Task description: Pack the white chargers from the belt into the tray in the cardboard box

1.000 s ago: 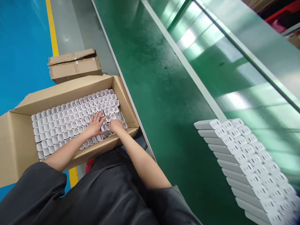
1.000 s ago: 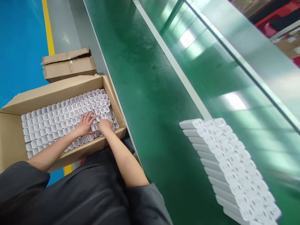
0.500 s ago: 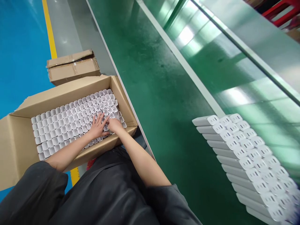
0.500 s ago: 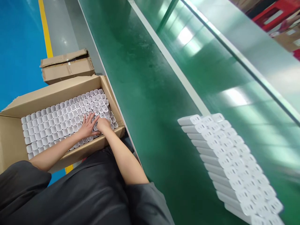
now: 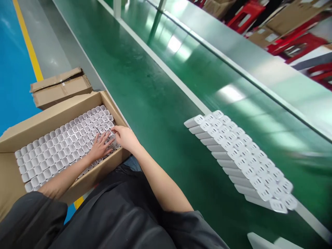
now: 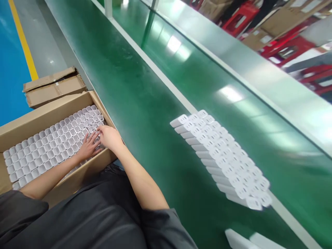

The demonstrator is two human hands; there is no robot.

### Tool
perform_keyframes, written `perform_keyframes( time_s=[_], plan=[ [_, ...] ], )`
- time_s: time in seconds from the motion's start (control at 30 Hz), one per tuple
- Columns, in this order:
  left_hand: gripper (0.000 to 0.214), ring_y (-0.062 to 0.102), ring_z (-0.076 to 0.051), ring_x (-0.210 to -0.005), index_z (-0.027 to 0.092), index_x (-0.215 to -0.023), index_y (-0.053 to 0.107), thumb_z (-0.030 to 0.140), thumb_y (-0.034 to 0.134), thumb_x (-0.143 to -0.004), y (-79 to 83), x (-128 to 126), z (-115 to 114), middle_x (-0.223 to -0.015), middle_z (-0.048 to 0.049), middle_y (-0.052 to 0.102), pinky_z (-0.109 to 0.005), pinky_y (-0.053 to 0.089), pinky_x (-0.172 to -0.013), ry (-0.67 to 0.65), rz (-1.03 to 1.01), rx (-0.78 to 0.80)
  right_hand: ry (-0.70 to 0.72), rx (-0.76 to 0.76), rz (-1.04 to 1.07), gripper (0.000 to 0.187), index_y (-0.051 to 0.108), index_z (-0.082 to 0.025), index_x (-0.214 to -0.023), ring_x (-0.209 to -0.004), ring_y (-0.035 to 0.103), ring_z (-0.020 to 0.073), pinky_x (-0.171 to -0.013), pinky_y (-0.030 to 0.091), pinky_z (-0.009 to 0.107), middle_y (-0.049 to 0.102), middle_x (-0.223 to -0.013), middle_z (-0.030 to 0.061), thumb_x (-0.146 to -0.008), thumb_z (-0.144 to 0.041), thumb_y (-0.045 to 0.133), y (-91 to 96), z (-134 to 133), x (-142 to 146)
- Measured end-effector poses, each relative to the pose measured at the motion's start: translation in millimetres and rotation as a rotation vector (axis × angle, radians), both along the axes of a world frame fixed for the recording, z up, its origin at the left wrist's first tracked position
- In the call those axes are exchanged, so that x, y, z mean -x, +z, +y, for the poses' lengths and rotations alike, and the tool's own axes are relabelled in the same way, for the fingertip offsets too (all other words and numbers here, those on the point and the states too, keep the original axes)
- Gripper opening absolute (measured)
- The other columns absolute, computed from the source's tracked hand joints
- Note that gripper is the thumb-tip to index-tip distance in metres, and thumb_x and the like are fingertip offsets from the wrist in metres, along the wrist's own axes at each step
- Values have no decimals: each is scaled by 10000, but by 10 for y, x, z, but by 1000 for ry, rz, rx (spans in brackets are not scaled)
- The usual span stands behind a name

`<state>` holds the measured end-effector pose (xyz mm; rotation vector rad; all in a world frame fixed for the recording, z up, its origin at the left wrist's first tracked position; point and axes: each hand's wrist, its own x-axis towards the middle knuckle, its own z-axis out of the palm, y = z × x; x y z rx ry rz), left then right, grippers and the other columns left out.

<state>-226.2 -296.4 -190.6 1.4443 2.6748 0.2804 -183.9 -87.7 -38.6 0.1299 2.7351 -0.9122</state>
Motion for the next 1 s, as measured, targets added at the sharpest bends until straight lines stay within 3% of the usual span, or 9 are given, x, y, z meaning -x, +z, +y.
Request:
perform_keyframes(
  time_s=[0.13,0.3,0.47,0.53,0.6,0.7,0.8,0.9,1.0],
  plan=[
    [409,231,-299,-1522,344,-1386,571,303,484,-988,33,60,16,-1610,-74,336,-583,128,-1237,-2,33,22,-13,37,150,386,659,-208,-1227,-1083,661,161,-952,475,238,706,-1217,25,-932,-85,442,172,253,-306],
    [389,318,-369,-1478,279,-1331,637,301,446,-994,90,49,-7,-1549,-149,427,-630,228,-1188,-31,86,6,-131,28,316,364,681,-194,-1162,-1038,665,155,-928,480,247,729,-1116,30,-942,-81,414,346,757,-906],
    [452,267,-411,-1488,271,-1386,594,320,381,-990,58,108,-19,-1595,-138,350,-680,229,-1167,-56,78,-15,-281,-73,459,355,676,-189,-1147,-1062,650,155,-939,487,264,712,-1168,45,-961,-105,385,436,1171,-1558],
    [523,264,-409,-1489,346,-1492,447,339,402,-971,190,204,16,-1638,-61,270,-679,224,-1179,-63,68,-135,-377,-128,529,359,670,-198,-1149,-1076,639,160,-961,490,288,704,-1172,54,-973,-126,366,438,1326,-1824],
    [641,266,-382,-1494,482,-1543,239,382,444,-943,469,314,140,-1656,112,177,-639,231,-1212,-14,86,-316,-475,-187,588,352,665,-204,-1151,-1096,627,171,-990,487,319,695,-1173,66,-981,-147,363,413,1474,-2095],
    [681,316,-342,-1476,564,-1524,171,419,467,-928,1040,408,612,-1603,244,239,-595,228,-1248,111,147,-547,-644,-343,612,350,643,-191,-1209,-1191,578,212,-1051,456,387,657,-1243,98,-977,-167,382,303,1659,-2460],
    [628,451,-334,-1388,462,-1510,327,415,527,-916,1506,285,1442,-1548,97,423,-599,325,-1197,-128,151,-612,-806,-534,565,386,604,-172,-1299,-1334,468,266,-1129,385,466,573,-1372,135,-968,-184,405,130,1764,-2694],
    [514,434,-290,-1411,314,-1454,467,371,533,-948,1691,-38,2406,-1495,-44,500,-499,366,-1184,-473,206,-598,-852,-637,538,412,574,-183,-1350,-1408,392,274,-1194,292,510,522,-1437,133,-970,-196,413,-16,1779,-2784],
    [457,374,-288,-1456,280,-1427,521,406,468,-991,1658,-373,3193,-1529,-78,470,-529,251,-1226,-678,258,-434,-843,-665,564,421,565,-194,-1365,-1411,391,264,-1217,237,525,533,-1425,120,-972,-195,416,-81,1756,-2796]
  ],
)
